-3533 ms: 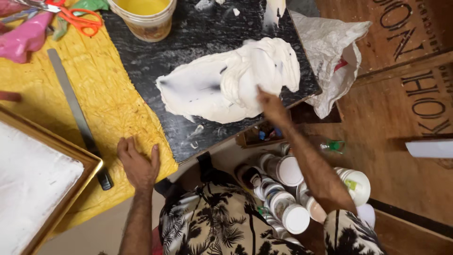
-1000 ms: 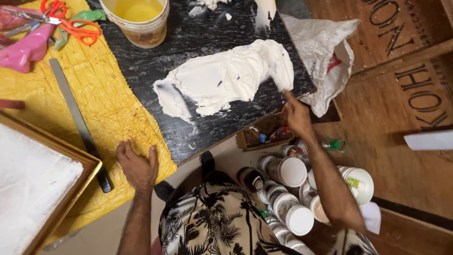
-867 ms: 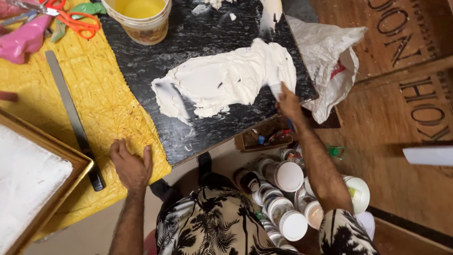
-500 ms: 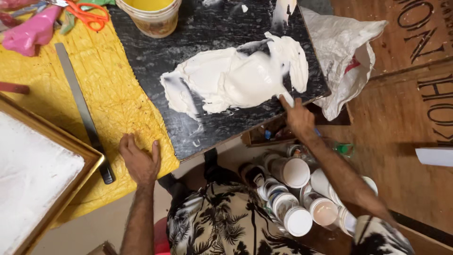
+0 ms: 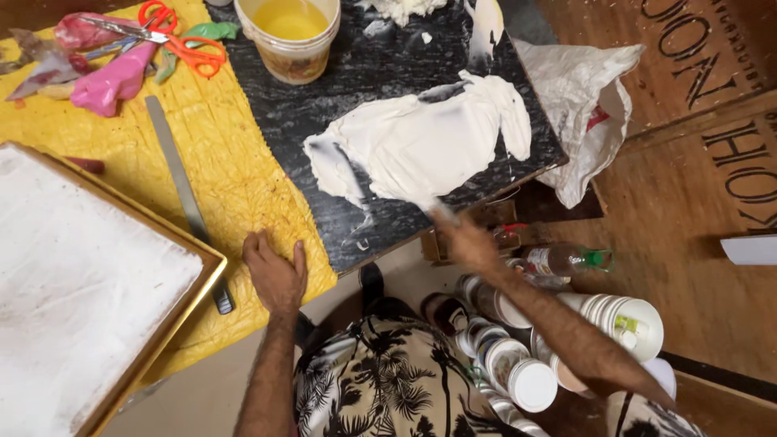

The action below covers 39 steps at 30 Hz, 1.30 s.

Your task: The person uses a putty knife to scoop a white compound from a black board and spread it onto a rectangular wooden frame. The person repeatedly scoops and spreads the compound to cover the surface of the frame.

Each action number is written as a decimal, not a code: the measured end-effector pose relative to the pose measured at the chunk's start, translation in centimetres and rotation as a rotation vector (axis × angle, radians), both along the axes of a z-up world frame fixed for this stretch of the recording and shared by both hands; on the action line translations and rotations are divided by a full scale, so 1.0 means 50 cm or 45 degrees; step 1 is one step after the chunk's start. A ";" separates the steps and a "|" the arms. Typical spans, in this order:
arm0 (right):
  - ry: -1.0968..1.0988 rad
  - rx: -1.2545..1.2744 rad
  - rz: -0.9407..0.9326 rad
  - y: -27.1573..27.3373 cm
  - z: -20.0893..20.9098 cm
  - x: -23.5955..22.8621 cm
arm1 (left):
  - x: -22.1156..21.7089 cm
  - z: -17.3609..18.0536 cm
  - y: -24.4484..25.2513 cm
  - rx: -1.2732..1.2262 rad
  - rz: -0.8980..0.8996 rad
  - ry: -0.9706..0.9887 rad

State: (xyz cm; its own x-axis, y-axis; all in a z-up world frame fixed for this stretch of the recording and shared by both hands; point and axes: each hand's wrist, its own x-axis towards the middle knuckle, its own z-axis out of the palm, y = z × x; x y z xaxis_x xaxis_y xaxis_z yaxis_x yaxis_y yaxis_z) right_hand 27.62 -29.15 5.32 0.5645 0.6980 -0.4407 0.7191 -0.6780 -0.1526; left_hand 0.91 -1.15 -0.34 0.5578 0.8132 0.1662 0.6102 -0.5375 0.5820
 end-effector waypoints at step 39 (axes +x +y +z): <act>-0.465 0.113 -0.279 0.278 -0.119 0.006 | -0.023 -0.020 0.021 -0.176 -0.058 -0.068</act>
